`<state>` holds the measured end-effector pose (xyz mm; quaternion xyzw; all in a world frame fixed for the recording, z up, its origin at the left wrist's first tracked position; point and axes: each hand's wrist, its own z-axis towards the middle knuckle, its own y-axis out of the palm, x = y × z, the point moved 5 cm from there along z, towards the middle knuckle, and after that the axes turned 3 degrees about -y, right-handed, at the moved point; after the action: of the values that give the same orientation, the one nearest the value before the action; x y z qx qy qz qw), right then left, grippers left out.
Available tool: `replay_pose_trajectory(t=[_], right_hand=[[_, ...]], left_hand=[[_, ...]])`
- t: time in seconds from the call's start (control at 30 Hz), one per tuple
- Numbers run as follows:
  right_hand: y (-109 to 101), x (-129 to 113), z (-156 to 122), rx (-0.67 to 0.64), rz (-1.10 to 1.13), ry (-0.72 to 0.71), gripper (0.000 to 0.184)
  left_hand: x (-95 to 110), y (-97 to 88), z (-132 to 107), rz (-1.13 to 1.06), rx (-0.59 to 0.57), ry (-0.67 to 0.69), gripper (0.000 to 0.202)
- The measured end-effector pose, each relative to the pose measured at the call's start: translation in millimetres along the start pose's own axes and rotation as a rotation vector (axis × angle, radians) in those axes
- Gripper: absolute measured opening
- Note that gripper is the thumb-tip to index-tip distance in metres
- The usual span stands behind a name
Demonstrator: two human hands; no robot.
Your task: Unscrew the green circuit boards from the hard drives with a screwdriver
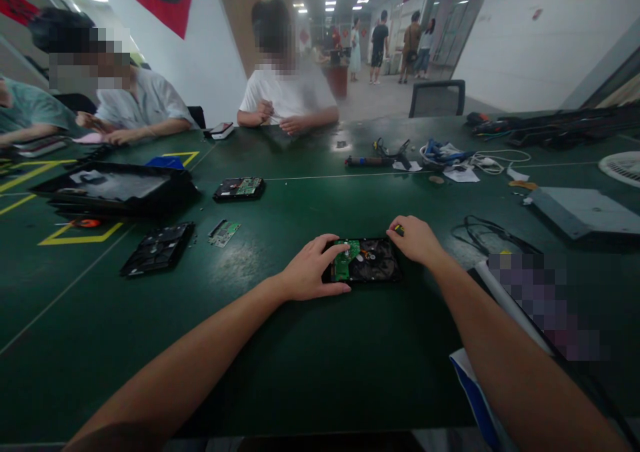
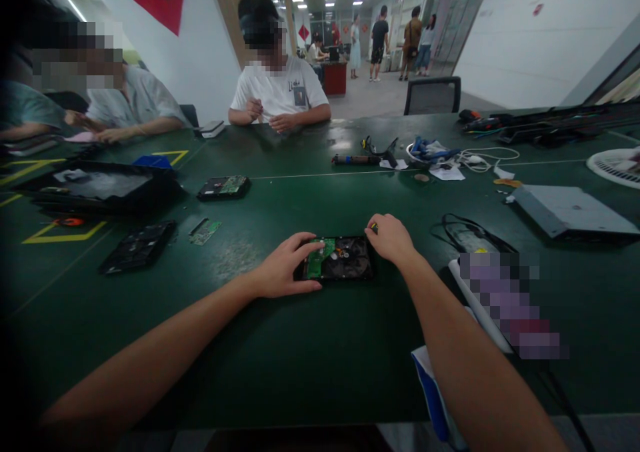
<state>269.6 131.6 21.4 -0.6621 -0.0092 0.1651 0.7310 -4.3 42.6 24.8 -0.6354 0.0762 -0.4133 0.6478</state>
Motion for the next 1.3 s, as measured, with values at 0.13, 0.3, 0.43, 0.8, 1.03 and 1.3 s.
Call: replay_pose_trajectory(t=[0.13, 0.3, 0.43, 0.8, 1.03, 1.3], right_hand=[[0.8, -0.8, -0.5, 0.010, -0.003, 0.010, 0.019], [1.8, -0.3, -0.6, 0.004, 0.002, 0.014, 0.024], [0.8, 5.6, 0.1, -0.004, -0.010, 0.051, 0.024], [-3.6, 6.9, -0.7, -0.027, -0.008, 0.066, 0.022], [-3.8, 1.5, -2.0, -0.020, -0.023, 0.077, 0.023], [-3.6, -3.8, -3.5, -0.025, -0.055, 0.076, 0.024]], left_hand=[[-0.9, 0.8, 0.6, 0.009, 0.007, 0.009, 0.089], [-1.2, -0.8, 0.5, -0.013, 0.002, 0.033, 0.087], [-3.3, -4.3, 0.6, -0.024, -0.026, 0.053, 0.087], [-20.5, -22.3, 3.7, 0.055, -0.050, 0.046, 0.075], [-14.8, -27.0, 4.8, 0.098, -0.026, 0.037, 0.052], [-3.4, -24.7, 4.1, 0.084, -0.014, -0.059, 0.051]])
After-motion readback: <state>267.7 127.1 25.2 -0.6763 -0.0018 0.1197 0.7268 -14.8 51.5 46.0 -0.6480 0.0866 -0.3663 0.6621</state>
